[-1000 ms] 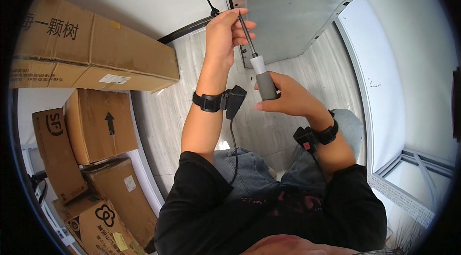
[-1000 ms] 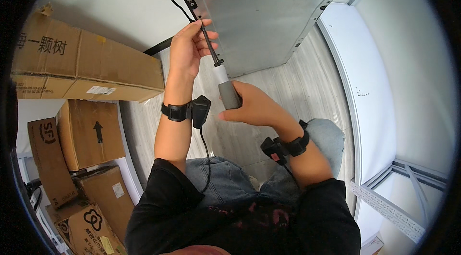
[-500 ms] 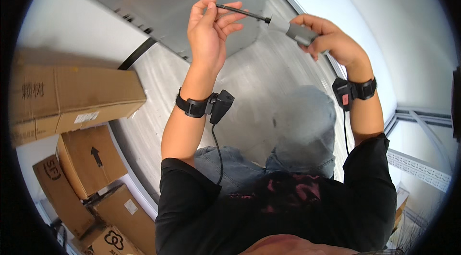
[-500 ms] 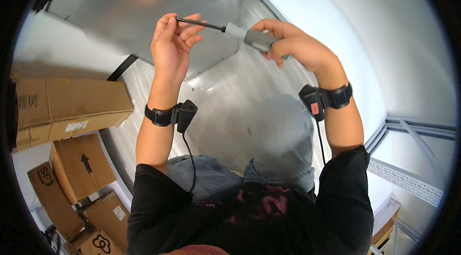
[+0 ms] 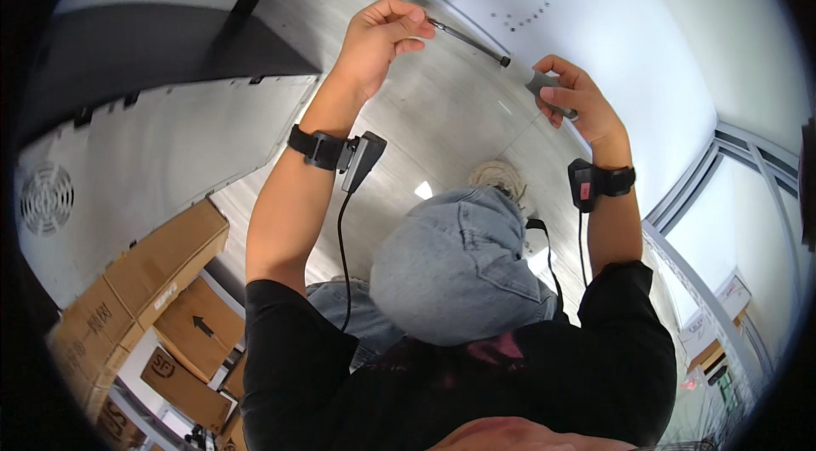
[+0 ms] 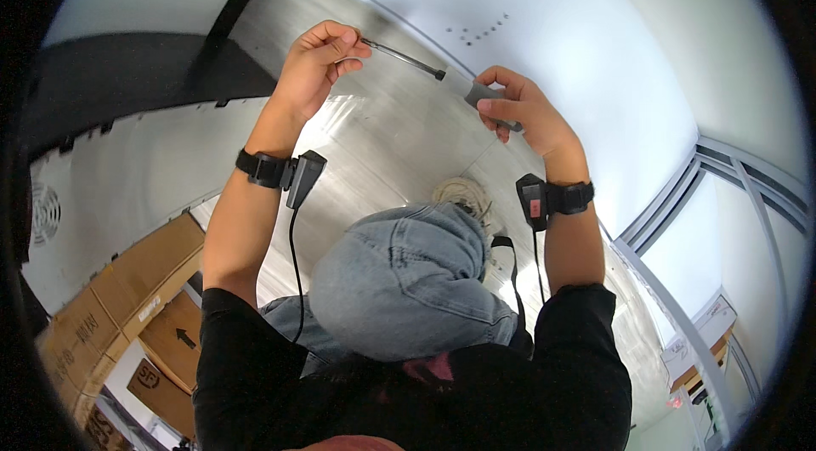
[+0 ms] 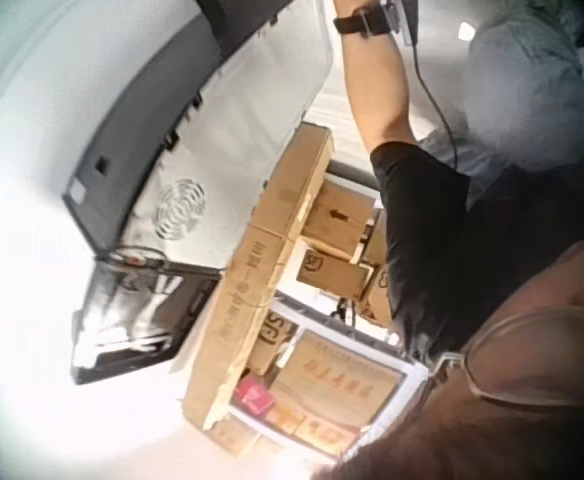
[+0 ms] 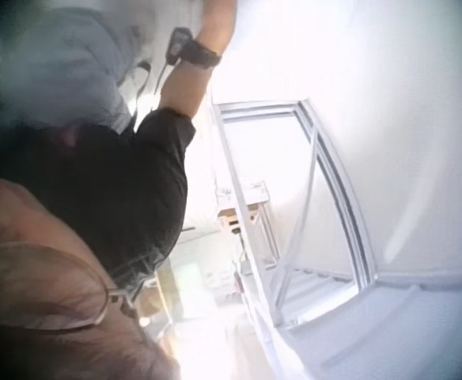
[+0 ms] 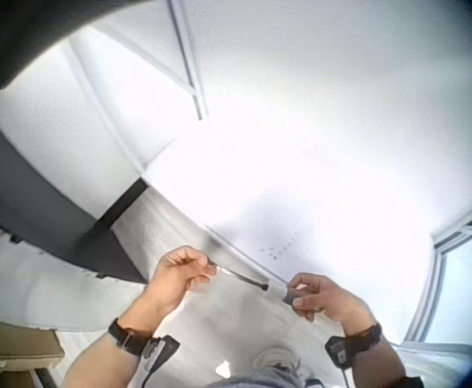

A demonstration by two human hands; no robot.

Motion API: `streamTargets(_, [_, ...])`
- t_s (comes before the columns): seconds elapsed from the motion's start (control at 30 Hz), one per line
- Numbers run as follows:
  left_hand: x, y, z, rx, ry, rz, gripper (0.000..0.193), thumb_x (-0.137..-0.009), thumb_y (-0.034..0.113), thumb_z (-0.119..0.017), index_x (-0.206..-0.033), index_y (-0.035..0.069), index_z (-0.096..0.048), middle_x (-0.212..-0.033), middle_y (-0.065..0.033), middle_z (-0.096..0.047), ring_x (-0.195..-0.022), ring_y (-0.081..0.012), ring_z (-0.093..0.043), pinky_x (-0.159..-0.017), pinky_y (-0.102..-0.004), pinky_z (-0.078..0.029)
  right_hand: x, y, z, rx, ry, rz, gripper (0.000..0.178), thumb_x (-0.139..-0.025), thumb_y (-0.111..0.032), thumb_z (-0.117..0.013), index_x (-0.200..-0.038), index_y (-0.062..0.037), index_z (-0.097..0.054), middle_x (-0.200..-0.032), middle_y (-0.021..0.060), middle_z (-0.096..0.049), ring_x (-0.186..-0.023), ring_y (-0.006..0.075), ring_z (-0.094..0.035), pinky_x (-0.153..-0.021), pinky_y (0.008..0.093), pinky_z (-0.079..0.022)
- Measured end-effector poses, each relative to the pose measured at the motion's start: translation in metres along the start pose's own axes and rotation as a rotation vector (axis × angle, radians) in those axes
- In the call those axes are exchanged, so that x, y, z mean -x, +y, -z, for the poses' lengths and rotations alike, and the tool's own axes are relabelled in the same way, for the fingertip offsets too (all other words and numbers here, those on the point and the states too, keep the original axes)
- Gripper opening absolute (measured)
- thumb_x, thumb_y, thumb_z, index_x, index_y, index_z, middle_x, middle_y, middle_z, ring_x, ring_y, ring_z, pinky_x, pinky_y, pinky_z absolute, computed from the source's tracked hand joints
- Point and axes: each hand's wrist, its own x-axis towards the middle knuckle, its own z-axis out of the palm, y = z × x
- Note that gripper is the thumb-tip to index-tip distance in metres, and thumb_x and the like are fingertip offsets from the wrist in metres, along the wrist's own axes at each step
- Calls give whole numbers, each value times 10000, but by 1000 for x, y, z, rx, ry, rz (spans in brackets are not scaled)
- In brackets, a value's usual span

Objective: The person uses a screwdriver to tighten screws on a white metal panel mounted on a wall. They repeatedly insert and turn the screwdriver at several screw locations along the panel's edge.

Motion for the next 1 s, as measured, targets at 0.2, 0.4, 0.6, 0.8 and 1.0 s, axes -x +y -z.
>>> streamTargets(0.2, [-90,-49,-39,-355,89,-63,98,-837,88,-685,-925,45,-683,-849,-19,-651,-770,-80,-574,-681,-208,-464,-6,41,61,-277,189,15,245,-839,-161,-621,-1038,-57,-523,-660,31,-550,-539,88,-495,-475,230,-402])
streamTargets(0.4, [-136,-88,-59,-597,115,-93,104,-792,80,-713,-888,44,-703,-812,-31,-675,-740,-95,-601,-662,-220,-477,-20,68,79,-335,299,-1,218,-858,-142,-600,-1046,-66,-519,-680,41,-553,-547,97,-494,-490,239,-410])
streamTargets(0.6, [-146,-98,-73,-847,132,-157,115,-757,137,-715,-861,88,-723,-803,-49,-696,-728,-149,-643,-665,-272,-506,-33,72,77,-355,302,-22,234,-858,-143,-601,-1058,-60,-512,-684,48,-560,-544,104,-490,-494,253,-411])
streamTargets(0.8, [-144,-94,-76,-901,134,-103,172,-758,133,-720,-921,76,-715,-826,-41,-681,-750,-127,-616,-690,-267,-504,-38,71,78,-346,325,-25,232,-861,-140,-598,-1058,-60,-508,-685,58,-563,-544,113,-490,-495,262,-409])
streamTargets(1.0, [-139,-83,-51,-531,90,-34,207,-803,78,-683,-1010,58,-684,-843,-29,-644,-789,-111,-584,-712,-244,-487,-39,61,70,-323,303,-19,245,-863,-135,-592,-1082,-67,-507,-699,62,-565,-556,117,-493,-508,265,-409])
